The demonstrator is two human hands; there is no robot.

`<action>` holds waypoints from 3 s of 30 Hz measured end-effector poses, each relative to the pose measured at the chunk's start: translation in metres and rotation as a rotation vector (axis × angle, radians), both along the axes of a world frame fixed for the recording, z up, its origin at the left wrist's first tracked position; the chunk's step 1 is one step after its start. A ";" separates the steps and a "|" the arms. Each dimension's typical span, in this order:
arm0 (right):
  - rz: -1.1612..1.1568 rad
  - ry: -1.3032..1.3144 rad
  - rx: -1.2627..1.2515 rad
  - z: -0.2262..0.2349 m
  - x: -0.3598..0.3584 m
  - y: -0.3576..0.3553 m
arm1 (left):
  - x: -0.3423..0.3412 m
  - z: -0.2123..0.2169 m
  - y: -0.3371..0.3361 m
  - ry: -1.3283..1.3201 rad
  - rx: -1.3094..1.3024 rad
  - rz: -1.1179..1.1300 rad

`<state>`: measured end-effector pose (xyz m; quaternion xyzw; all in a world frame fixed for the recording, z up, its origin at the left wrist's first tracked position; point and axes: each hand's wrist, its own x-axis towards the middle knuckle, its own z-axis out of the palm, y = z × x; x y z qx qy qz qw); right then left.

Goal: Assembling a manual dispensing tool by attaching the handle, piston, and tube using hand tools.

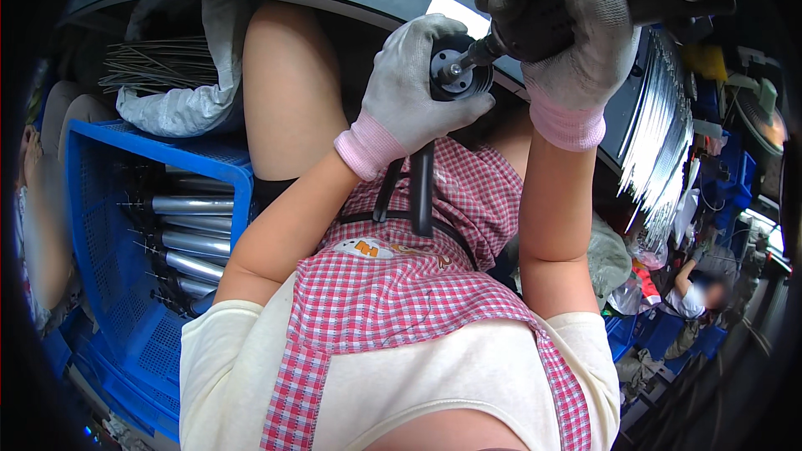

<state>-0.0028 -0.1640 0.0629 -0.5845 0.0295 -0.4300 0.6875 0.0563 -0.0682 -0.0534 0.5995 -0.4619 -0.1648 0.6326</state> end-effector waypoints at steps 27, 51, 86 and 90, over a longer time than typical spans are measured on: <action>-0.923 1.743 -1.011 -0.066 -0.093 -0.106 | 0.002 -0.130 0.032 0.768 0.628 0.224; -0.001 1.024 0.184 -0.162 -0.068 0.089 | -0.004 -0.212 0.011 -0.007 0.480 0.152; -0.628 1.520 -0.916 -0.085 -0.024 -0.107 | 0.021 0.038 0.033 -0.090 0.103 0.101; -0.657 1.580 -0.877 -0.081 -0.012 -0.105 | 0.007 0.045 0.001 -0.480 0.047 0.107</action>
